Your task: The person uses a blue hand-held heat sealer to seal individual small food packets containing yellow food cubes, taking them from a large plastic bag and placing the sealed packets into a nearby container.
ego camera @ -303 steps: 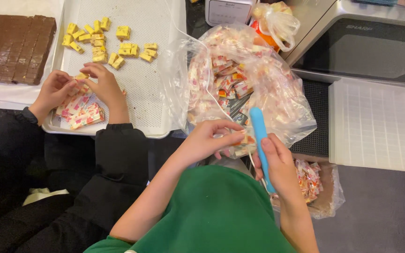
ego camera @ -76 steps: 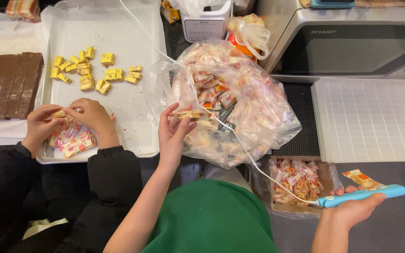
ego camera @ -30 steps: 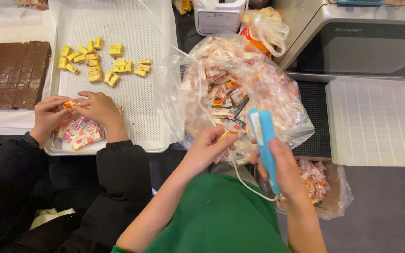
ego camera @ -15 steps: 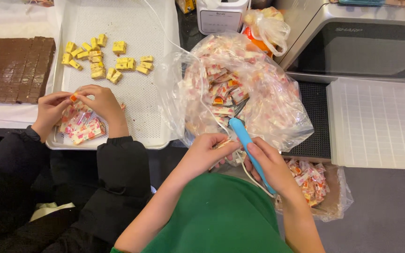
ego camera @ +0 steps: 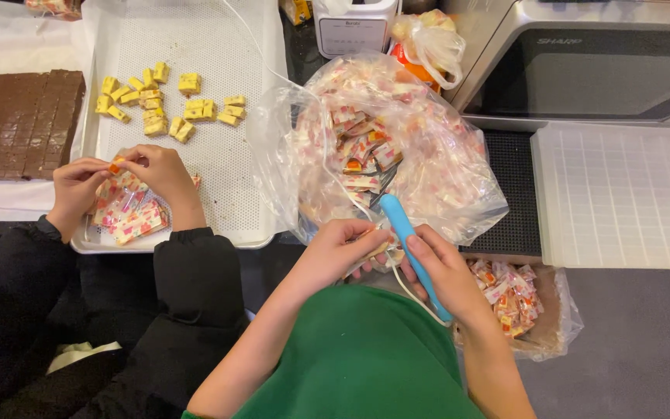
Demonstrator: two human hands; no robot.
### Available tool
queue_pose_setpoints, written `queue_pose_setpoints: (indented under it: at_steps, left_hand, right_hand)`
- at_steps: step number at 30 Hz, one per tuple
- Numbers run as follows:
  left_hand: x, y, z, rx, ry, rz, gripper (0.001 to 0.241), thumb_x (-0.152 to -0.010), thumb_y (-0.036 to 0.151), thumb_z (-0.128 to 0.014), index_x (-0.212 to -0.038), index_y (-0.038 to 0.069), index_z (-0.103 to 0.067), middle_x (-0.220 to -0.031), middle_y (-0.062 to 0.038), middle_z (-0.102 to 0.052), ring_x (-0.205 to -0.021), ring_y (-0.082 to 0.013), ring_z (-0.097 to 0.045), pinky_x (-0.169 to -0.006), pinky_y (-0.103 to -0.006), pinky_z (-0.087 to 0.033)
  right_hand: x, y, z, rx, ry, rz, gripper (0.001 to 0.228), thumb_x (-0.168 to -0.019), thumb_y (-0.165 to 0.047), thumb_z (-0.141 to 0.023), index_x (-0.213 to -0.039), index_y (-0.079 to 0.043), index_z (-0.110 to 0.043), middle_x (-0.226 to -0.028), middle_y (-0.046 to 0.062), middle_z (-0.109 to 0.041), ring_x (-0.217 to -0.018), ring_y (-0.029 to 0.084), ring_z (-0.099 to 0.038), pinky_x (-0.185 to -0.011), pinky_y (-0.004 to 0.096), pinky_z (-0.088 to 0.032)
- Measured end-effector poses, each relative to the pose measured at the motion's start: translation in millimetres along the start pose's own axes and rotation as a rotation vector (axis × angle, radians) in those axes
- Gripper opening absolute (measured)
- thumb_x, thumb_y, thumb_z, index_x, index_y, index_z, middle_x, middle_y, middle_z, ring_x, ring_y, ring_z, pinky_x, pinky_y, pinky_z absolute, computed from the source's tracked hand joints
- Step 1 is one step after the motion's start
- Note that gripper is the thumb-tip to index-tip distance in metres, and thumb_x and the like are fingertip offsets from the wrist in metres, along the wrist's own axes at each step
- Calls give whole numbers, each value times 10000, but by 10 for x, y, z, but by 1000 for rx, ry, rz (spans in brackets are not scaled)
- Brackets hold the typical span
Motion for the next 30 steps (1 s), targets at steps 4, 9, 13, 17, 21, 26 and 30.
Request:
queue_pose_setpoints:
  at_steps: [4,9,13,17,21,26,30]
  left_hand:
    - [-16,46,-54,-12,-37,-12,266,-911,252,-612,-847,9,-698,-722,-133,-714,-569,-124,-629,-435,-197,-530]
    - [-71,7,-88,-24,-50,-1,263,-909,248,-634,-850,4,-712,-692,-136,-711,-532,-126,-632,-405,-197,-524]
    - [-105,-88,-49,-17,-66,-6,266,-911,254,-631,-893,1,-713,-708,-137,-714,-544,-118,-633,-417,-191,-527]
    - [-109,-51,4,40,-52,-38,315,-881,240,-680,-1017,-44,-675,-772,-162,-715,-573,-122,-645,-440,-192,-540]
    - [-252,-152,240,-195,80,-71,372,-875,327,-675,-1150,77,-676,-862,-91,-741,-750,-136,-676,-663,-247,-542]
    - [-497,-97,443,-641,186,-186,255,-892,324,-559,-955,129,-710,-889,-19,-735,-793,-171,-659,-738,-318,-472]
    - [-1091,-736,531,-1409,352,-495,286,-948,241,-517,-813,69,-700,-782,-110,-682,-742,-386,-602,-750,-493,-463]
  right_hand:
    - [-5,93,41,-7,12,20,258,-1001,-276,-483,-951,-61,-618,-513,132,-504,-286,184,-492,-281,261,-388]
    - [12,88,59,-4,62,24,251,-1000,-275,-487,-963,-66,-621,-518,126,-495,-290,182,-486,-290,256,-380]
    - [3,132,56,11,68,25,250,-1000,-278,-490,-968,-66,-618,-519,125,-491,-297,185,-489,-301,254,-385]
    - [74,149,157,19,155,6,313,-1009,-331,-454,-1004,-54,-601,-551,103,-517,-325,164,-505,-324,247,-407]
    - [371,32,513,-329,758,66,378,-1044,-518,-390,-1000,-155,-487,-574,20,-516,-350,126,-489,-340,218,-414]
    - [927,593,1580,-662,1268,37,418,-863,-654,-413,-904,-252,-520,-714,-87,-509,-510,40,-426,-466,204,-311]
    - [1315,1057,2091,-759,1412,91,481,-804,-664,-335,-845,-216,-508,-690,-119,-492,-495,26,-379,-498,187,-315]
Point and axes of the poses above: each hand's wrist, its own x-axis away from the middle knuckle, its own z-axis out of the back of the hand, y = z × x, the point moved 4 cm from there along -x, towards the middle knuckle
